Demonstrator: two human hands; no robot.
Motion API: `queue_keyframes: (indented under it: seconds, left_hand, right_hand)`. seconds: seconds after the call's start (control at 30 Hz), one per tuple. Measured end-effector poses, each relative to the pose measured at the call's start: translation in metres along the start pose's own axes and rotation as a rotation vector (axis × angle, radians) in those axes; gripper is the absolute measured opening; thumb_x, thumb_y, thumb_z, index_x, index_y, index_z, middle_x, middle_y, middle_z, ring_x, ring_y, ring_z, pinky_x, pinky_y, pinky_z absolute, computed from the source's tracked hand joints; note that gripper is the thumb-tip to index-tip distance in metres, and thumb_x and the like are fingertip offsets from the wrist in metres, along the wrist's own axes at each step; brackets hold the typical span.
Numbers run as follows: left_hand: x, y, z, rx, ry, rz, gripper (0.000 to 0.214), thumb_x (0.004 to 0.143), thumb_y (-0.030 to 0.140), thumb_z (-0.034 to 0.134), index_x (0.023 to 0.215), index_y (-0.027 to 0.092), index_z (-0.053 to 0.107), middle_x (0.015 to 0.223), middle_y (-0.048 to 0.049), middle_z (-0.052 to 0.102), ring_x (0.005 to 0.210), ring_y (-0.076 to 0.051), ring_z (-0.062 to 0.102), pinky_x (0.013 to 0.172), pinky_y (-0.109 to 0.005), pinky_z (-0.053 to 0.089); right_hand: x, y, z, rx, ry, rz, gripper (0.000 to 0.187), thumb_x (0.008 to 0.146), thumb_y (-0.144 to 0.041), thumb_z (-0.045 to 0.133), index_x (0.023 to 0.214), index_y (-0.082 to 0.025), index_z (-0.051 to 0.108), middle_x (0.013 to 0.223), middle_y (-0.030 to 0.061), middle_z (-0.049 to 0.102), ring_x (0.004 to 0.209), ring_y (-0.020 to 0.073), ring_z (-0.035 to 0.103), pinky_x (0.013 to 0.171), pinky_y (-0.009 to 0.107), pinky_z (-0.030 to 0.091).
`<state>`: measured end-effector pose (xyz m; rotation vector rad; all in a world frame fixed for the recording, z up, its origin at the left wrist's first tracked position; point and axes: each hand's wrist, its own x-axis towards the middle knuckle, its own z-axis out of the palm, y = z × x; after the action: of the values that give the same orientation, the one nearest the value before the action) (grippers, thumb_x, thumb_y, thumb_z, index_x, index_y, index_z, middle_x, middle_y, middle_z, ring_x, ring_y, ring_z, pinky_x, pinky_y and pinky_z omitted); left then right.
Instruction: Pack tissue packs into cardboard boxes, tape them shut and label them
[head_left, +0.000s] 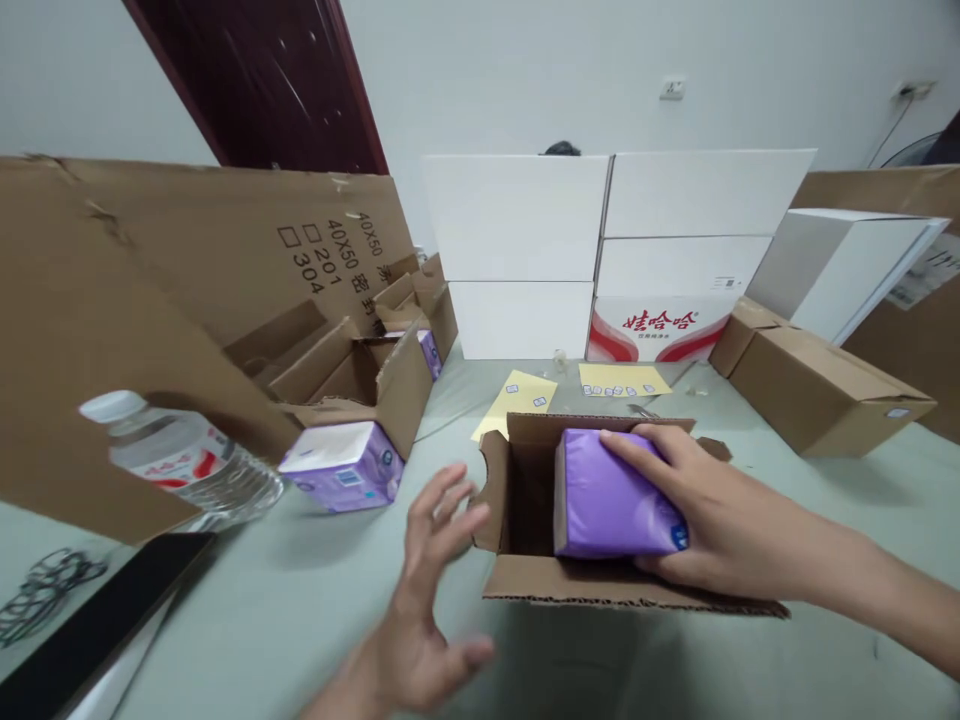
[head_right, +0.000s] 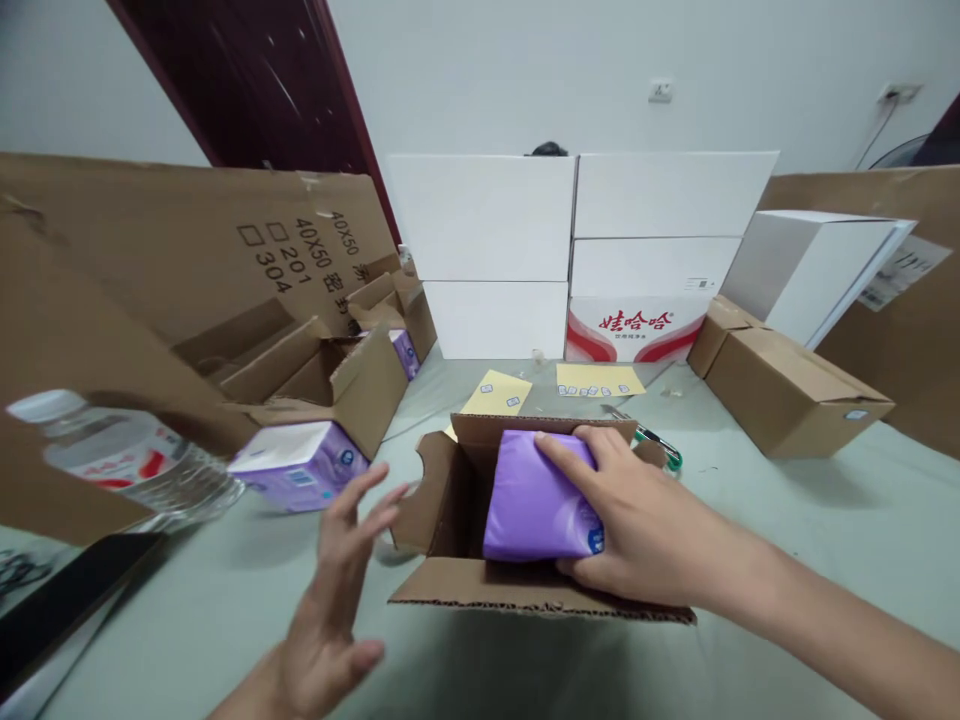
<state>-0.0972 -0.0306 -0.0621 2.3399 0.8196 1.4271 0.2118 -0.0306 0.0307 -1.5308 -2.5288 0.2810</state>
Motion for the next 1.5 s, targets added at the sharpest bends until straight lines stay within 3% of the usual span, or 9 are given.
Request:
queue_keyframes:
  seconds: [0.23,0.37,0.5,0.63,0.77,0.87,1.03,1.17,1.5]
  left_hand:
    - [-0.018,0.032,0.038,-0.120,0.116,-0.197,0.034,0.088,0.004,0.051,0.098,0.031,0.069,0.166,0.0094,0.002,0.155,-0.032,0.002,0.117,-0.057,0.039]
    - [-0.013,0.038,0.038,-0.211,0.122,-0.256,0.025,0.094,0.012,0.049,0.095,0.029,0.067,0.167,0.0067,0.010,0.150,-0.033,0.026,0.114,-0.058,0.043]
    - [-0.015,0.029,0.035,-0.247,-0.029,-0.187,0.014,0.101,0.026,0.045,0.110,0.029,0.056,0.139,-0.0069,0.061,0.124,-0.026,0.063,0.123,-0.063,0.023]
    - [-0.009,0.026,0.035,-0.189,-0.025,-0.185,0.017,0.100,0.042,0.047,0.104,0.027,0.052,0.111,-0.0055,0.075,0.104,-0.022,0.072,0.121,-0.056,0.031]
    - [0.011,0.026,0.032,-0.072,0.077,-0.146,0.029,0.097,0.052,0.050,0.091,0.025,0.057,0.091,-0.0021,0.075,0.087,-0.018,0.072,0.102,-0.041,0.051]
    - [0.031,0.020,0.030,0.022,0.094,-0.133,0.029,0.098,0.043,0.055,0.078,0.023,0.056,0.080,0.0001,0.068,0.078,-0.015,0.068,0.080,-0.030,0.054]
    - [0.048,0.002,0.032,0.289,0.176,-0.248,0.011,0.090,0.030,0.064,0.099,0.024,0.062,0.115,-0.0077,0.058,0.110,-0.024,0.059,0.092,-0.038,0.050]
    - [0.041,-0.010,0.041,0.141,0.011,-0.477,0.030,0.094,0.038,0.053,0.123,0.028,0.057,0.143,-0.0117,0.043,0.135,-0.030,0.045,0.103,-0.048,0.047]
    - [0.021,-0.032,0.017,-0.077,0.067,-0.620,0.039,0.097,0.048,0.048,0.127,0.027,0.062,0.148,-0.0107,0.046,0.139,-0.030,0.044,0.114,-0.047,0.041]
  right_hand:
    - [-0.018,0.021,-0.005,0.045,0.324,-0.076,0.062,0.089,-0.054,0.059,0.147,-0.037,0.048,0.155,0.0073,0.044,0.139,0.0384,0.044,0.107,0.058,0.046]
    - [-0.033,0.073,-0.004,0.364,0.507,0.204,0.057,0.092,-0.050,0.057,0.147,-0.038,0.046,0.143,0.0073,0.057,0.128,0.0315,0.057,0.100,0.051,0.053]
    - [-0.025,0.107,0.032,0.771,0.260,0.250,0.087,0.080,-0.064,0.066,0.154,-0.032,0.032,0.146,0.0120,0.056,0.136,0.0312,0.051,0.104,0.048,0.051]
    - [-0.004,0.095,0.062,0.918,0.230,0.160,0.098,0.078,-0.061,0.071,0.158,-0.033,0.020,0.155,0.0113,0.044,0.141,0.0289,0.046,0.115,0.050,0.038]
    - [0.005,0.082,0.067,0.966,0.290,0.148,0.062,0.088,-0.046,0.067,0.145,-0.034,0.044,0.146,0.0117,0.054,0.127,0.0264,0.059,0.103,0.047,0.051]
    - [0.002,0.089,0.064,0.902,0.357,0.099,0.031,0.089,-0.041,0.066,0.119,-0.032,0.070,0.144,0.0089,0.057,0.137,0.0298,0.050,0.103,0.047,0.050]
    - [-0.013,0.107,0.064,0.918,0.272,0.010,0.046,0.092,-0.060,0.049,0.123,-0.034,0.071,0.155,0.0050,0.046,0.148,0.0358,0.031,0.114,0.058,0.034]
    - [-0.022,0.101,0.072,0.930,0.233,0.060,0.053,0.085,-0.065,0.058,0.129,-0.036,0.065,0.157,0.0065,0.042,0.149,0.0362,0.029,0.111,0.052,0.040]
    - [-0.022,0.092,0.086,0.825,0.313,0.136,0.035,0.092,-0.044,0.059,0.127,-0.041,0.062,0.149,0.0024,0.051,0.142,0.0297,0.043,0.106,0.041,0.048]
